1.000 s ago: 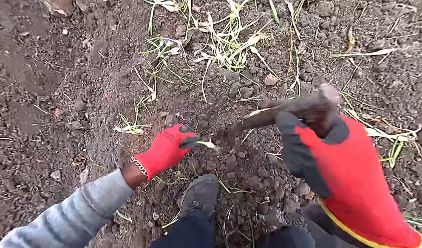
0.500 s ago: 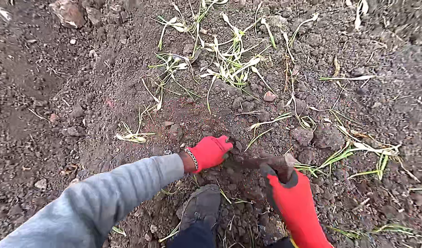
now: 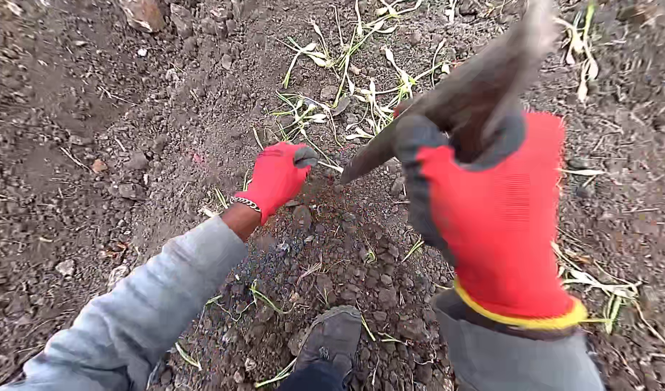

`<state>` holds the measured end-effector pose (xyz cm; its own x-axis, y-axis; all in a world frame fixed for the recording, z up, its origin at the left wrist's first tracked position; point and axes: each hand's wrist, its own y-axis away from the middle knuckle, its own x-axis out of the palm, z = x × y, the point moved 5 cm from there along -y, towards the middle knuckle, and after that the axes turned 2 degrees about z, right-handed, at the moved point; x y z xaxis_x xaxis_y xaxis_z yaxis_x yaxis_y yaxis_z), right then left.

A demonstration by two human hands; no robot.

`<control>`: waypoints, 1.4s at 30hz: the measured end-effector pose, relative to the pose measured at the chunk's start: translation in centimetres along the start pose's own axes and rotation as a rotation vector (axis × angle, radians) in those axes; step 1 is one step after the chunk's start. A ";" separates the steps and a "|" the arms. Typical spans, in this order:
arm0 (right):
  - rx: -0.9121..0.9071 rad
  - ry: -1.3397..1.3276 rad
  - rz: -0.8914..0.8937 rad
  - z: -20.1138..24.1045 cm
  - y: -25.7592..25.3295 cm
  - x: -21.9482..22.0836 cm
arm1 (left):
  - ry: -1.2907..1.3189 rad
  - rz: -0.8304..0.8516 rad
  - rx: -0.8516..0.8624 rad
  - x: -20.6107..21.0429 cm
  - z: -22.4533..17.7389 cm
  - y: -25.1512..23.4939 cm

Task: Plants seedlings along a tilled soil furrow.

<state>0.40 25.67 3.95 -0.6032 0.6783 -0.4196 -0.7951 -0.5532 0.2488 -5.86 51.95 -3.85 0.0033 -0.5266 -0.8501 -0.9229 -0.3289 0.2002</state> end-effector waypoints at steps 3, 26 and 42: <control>0.141 0.278 0.067 -8.0 -1.0 13.5 | -0.310 -0.036 0.055 -3.2 -1.7 2.0; 0.437 0.467 0.245 -12.6 7.0 10.8 | -0.082 0.145 -0.239 5.2 5.8 16.2; 0.451 0.581 0.324 -12.2 4.5 12.1 | -0.113 0.444 -0.615 -10.3 9.8 28.7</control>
<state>-9.71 25.46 -10.68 -0.7778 0.0883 -0.6222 -0.6097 -0.3464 0.7130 -36.11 55.62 5.87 -0.3873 -0.6390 -0.6646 -0.4478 -0.4998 0.7414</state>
